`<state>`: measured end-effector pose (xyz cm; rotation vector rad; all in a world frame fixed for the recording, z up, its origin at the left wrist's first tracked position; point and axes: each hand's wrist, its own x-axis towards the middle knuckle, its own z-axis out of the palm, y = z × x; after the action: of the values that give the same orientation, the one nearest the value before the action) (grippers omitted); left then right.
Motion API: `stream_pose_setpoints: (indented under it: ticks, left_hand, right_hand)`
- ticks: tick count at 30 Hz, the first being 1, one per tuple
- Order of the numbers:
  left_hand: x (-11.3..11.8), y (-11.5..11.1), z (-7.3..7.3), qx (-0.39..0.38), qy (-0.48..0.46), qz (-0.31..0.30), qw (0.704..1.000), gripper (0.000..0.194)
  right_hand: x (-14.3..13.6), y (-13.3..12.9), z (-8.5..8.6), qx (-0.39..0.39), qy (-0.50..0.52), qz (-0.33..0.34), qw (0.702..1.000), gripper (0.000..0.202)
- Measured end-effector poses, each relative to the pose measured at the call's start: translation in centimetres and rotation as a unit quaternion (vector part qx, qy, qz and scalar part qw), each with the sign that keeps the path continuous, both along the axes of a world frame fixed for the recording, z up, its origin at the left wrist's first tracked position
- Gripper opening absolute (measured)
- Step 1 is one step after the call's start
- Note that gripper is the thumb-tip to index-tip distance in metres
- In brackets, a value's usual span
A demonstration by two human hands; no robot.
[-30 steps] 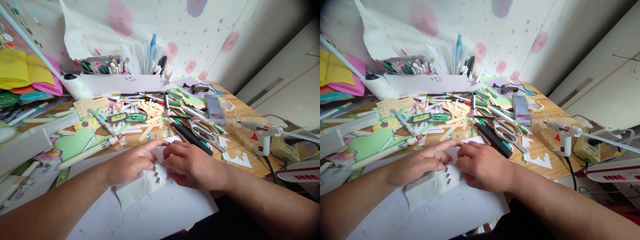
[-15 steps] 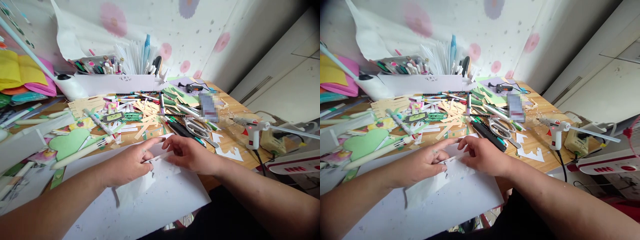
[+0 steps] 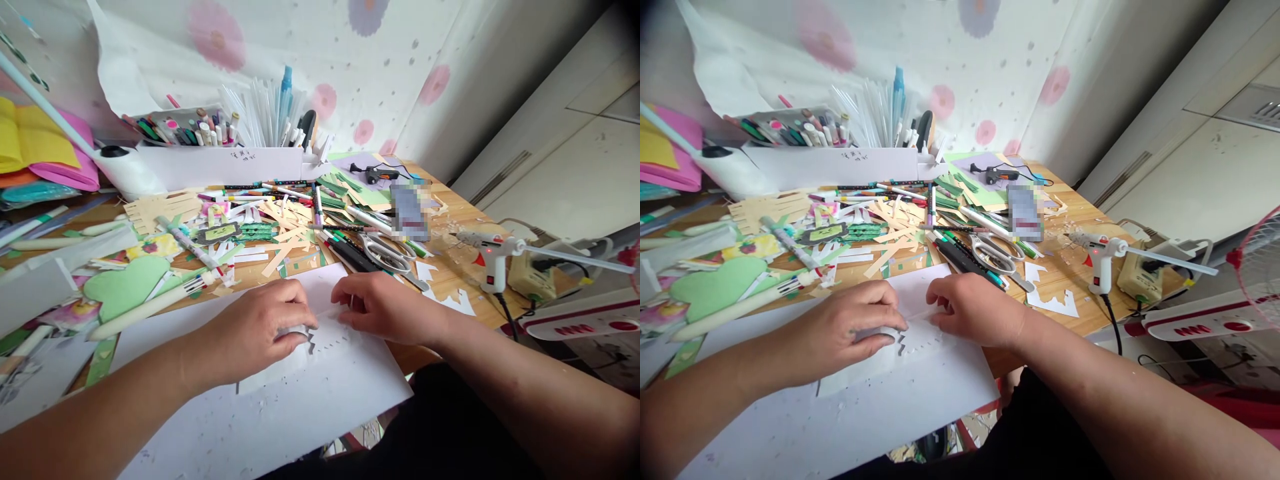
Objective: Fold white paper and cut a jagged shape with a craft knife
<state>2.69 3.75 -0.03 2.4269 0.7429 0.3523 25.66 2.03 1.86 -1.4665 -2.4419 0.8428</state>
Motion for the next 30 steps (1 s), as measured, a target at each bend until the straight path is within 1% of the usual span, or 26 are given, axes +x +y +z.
stream_pose_setpoints:
  ticks: [2,3,7,9,14,16,19,22,24,27,28,30]
  left_hand:
    - [0.0,-0.1,-0.2,0.016,0.013,-0.007,1.000,0.024]
    - [0.1,-0.2,-0.3,0.020,0.022,-0.010,0.999,0.025]
    - [0.2,-0.2,-0.3,0.026,0.044,-0.020,0.998,0.026]
    - [0.3,-0.2,-0.3,0.024,0.047,-0.022,0.998,0.025]
    - [0.0,0.0,0.0,-0.002,0.036,-0.025,0.999,0.022]
    - [-0.5,0.1,0.4,-0.003,0.051,-0.008,0.999,0.019]
    - [-1.3,-0.1,1.3,0.003,0.139,0.052,0.989,0.012]
    - [-1.8,-0.7,2.0,0.010,0.229,0.093,0.969,0.025]
    - [-1.8,-1.2,2.2,0.013,0.250,0.088,0.964,0.024]
    - [-1.7,-1.6,2.5,0.000,0.236,0.066,0.970,0.017]
    - [-1.6,-1.7,2.6,-0.007,0.230,0.065,0.971,0.018]
    - [-1.7,-1.5,2.8,-0.035,0.230,0.084,0.969,0.020]
  right_hand:
    - [0.4,-0.1,0.2,0.035,0.002,0.001,0.999,0.014]
    - [0.6,-0.2,0.3,0.051,0.005,0.014,0.999,0.014]
    - [0.6,-0.8,0.5,0.086,0.006,0.113,0.990,0.022]
    - [0.3,-1.1,0.3,0.092,-0.011,0.136,0.986,0.026]
    - [-0.1,-1.2,-0.4,0.097,-0.025,0.154,0.983,0.021]
    - [0.0,-1.2,-0.5,0.101,-0.020,0.158,0.982,0.019]
    - [0.2,-1.2,-0.7,0.105,-0.014,0.163,0.981,0.016]
    - [0.1,-1.2,-0.6,0.103,-0.014,0.169,0.980,0.014]
    - [0.1,-1.1,-0.5,0.104,-0.021,0.173,0.979,0.012]
    - [0.0,-1.1,-0.3,0.106,-0.028,0.181,0.977,0.010]
    - [0.1,-1.1,-0.2,0.107,-0.027,0.184,0.977,0.011]
    - [0.1,-1.1,-0.2,0.110,-0.025,0.190,0.975,0.014]
